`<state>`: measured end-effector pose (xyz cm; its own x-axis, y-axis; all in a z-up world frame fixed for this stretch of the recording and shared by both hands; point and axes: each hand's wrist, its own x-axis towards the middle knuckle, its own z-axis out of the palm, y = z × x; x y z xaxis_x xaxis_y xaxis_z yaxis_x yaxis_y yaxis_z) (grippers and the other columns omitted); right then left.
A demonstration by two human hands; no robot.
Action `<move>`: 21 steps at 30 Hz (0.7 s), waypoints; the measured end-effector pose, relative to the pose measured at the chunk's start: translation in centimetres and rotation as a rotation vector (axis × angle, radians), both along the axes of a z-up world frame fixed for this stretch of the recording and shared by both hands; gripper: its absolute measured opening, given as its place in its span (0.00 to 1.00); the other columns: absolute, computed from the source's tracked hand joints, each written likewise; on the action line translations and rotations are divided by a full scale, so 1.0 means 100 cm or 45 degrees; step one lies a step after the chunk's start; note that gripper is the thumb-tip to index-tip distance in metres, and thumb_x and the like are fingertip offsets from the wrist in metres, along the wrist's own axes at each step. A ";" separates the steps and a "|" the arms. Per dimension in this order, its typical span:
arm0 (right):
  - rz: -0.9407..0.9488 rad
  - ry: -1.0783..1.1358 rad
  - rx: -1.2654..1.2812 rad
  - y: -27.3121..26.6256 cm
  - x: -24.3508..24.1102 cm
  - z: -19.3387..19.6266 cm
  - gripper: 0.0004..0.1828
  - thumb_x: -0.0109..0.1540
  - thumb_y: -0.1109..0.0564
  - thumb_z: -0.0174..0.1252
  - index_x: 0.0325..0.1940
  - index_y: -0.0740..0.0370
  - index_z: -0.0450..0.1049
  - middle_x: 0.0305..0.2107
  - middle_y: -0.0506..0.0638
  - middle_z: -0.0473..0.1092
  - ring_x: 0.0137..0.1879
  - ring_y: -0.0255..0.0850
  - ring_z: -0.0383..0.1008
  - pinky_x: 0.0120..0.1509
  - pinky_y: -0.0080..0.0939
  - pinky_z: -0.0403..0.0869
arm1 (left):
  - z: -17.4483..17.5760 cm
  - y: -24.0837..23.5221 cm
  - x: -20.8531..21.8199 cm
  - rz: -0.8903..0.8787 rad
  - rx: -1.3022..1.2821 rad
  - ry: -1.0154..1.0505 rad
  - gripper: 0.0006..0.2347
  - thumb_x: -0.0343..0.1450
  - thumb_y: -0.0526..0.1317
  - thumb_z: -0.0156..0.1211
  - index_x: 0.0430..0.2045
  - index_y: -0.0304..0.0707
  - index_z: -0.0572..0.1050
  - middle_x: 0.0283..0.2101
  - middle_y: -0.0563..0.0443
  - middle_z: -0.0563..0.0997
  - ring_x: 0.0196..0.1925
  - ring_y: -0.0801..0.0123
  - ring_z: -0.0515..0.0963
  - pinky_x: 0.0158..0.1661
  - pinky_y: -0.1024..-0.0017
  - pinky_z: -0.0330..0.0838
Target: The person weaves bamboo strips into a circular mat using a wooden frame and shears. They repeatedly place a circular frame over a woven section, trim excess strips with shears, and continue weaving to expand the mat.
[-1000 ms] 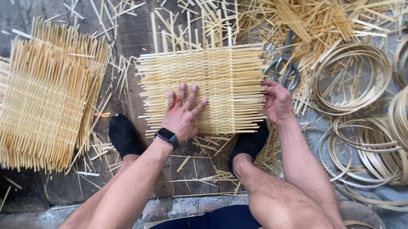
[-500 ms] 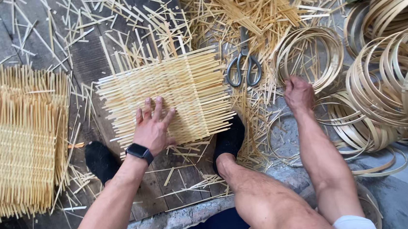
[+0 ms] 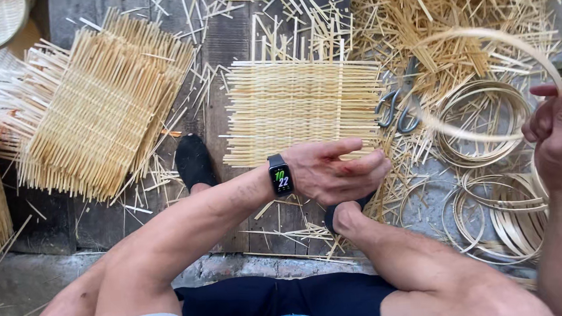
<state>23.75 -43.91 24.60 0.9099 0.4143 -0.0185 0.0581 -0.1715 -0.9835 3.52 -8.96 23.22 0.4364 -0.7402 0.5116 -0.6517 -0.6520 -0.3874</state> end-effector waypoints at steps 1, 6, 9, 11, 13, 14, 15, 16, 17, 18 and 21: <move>0.072 0.056 0.013 0.013 -0.005 0.019 0.21 0.79 0.48 0.44 0.52 0.69 0.72 0.21 0.40 0.55 0.25 0.27 0.51 0.32 0.29 0.57 | 0.007 0.002 -0.004 0.010 -0.048 0.028 0.15 0.75 0.42 0.59 0.57 0.45 0.74 0.68 0.52 0.72 0.72 0.62 0.66 0.74 0.53 0.50; 0.398 0.233 -0.079 0.071 -0.024 0.084 0.21 0.78 0.50 0.46 0.49 0.74 0.72 0.18 0.40 0.52 0.22 0.28 0.48 0.28 0.31 0.51 | 0.013 -0.002 -0.009 0.160 -0.385 0.069 0.19 0.83 0.47 0.53 0.70 0.52 0.62 0.73 0.52 0.65 0.75 0.55 0.61 0.74 0.50 0.37; 0.505 0.408 -0.002 0.106 -0.030 0.093 0.21 0.77 0.50 0.45 0.50 0.72 0.73 0.20 0.40 0.54 0.22 0.29 0.52 0.25 0.31 0.54 | 0.004 0.002 -0.009 0.594 -1.458 0.379 0.26 0.78 0.55 0.48 0.69 0.42 0.61 0.54 0.41 0.72 0.55 0.57 0.72 0.55 0.60 0.68; 0.474 0.501 0.026 0.129 -0.035 0.088 0.21 0.77 0.48 0.44 0.49 0.69 0.74 0.20 0.40 0.57 0.21 0.29 0.54 0.24 0.31 0.58 | -0.004 0.019 -0.007 0.545 -2.283 0.860 0.19 0.80 0.53 0.51 0.56 0.38 0.74 0.35 0.53 0.74 0.33 0.74 0.71 0.31 0.77 0.70; 0.464 0.499 -0.044 0.149 -0.037 0.076 0.19 0.74 0.50 0.47 0.51 0.71 0.73 0.24 0.45 0.65 0.24 0.33 0.62 0.26 0.34 0.65 | -0.015 0.041 -0.014 0.366 -2.886 1.165 0.19 0.78 0.53 0.55 0.38 0.34 0.83 0.21 0.58 0.71 0.19 0.80 0.64 0.17 0.80 0.59; 0.413 0.573 -0.087 0.158 -0.039 0.068 0.21 0.73 0.48 0.46 0.50 0.71 0.73 0.25 0.46 0.68 0.27 0.34 0.66 0.30 0.35 0.69 | -0.020 0.052 -0.017 0.336 -3.025 1.208 0.18 0.76 0.53 0.57 0.33 0.35 0.82 0.19 0.59 0.71 0.16 0.80 0.63 0.16 0.80 0.57; 0.360 0.645 -0.129 0.167 -0.040 0.061 0.23 0.72 0.46 0.45 0.49 0.71 0.74 0.27 0.46 0.72 0.29 0.35 0.71 0.35 0.35 0.74 | -0.025 0.061 -0.021 0.305 -3.163 1.250 0.17 0.74 0.52 0.60 0.28 0.36 0.81 0.17 0.61 0.70 0.14 0.81 0.61 0.14 0.80 0.55; 0.362 0.662 -0.080 0.174 -0.043 0.052 0.23 0.72 0.45 0.47 0.48 0.71 0.75 0.24 0.46 0.70 0.28 0.35 0.69 0.33 0.36 0.72 | -0.029 0.069 -0.024 0.293 -3.224 1.285 0.17 0.74 0.52 0.60 0.26 0.37 0.80 0.16 0.62 0.69 0.14 0.81 0.61 0.14 0.80 0.54; 0.364 0.678 -0.031 0.180 -0.046 0.043 0.24 0.72 0.45 0.49 0.46 0.70 0.75 0.22 0.46 0.68 0.27 0.36 0.68 0.32 0.37 0.71 | -0.033 0.075 -0.027 0.279 -3.285 1.319 0.17 0.74 0.52 0.60 0.24 0.37 0.79 0.15 0.62 0.67 0.13 0.82 0.61 0.15 0.81 0.54; 0.369 0.692 0.023 0.186 -0.047 0.034 0.24 0.72 0.44 0.51 0.45 0.70 0.76 0.20 0.46 0.66 0.25 0.36 0.66 0.31 0.38 0.70 | -0.036 0.081 -0.029 0.266 -3.343 1.348 0.17 0.74 0.52 0.60 0.22 0.38 0.78 0.14 0.63 0.65 0.13 0.82 0.60 0.15 0.82 0.54; 0.389 0.830 0.274 0.198 -0.057 0.006 0.24 0.72 0.41 0.56 0.42 0.68 0.78 0.19 0.41 0.59 0.25 0.32 0.60 0.30 0.34 0.63 | -0.043 0.083 -0.033 0.036 -3.499 1.345 0.15 0.73 0.49 0.63 0.20 0.42 0.73 0.14 0.61 0.66 0.14 0.81 0.61 0.15 0.80 0.54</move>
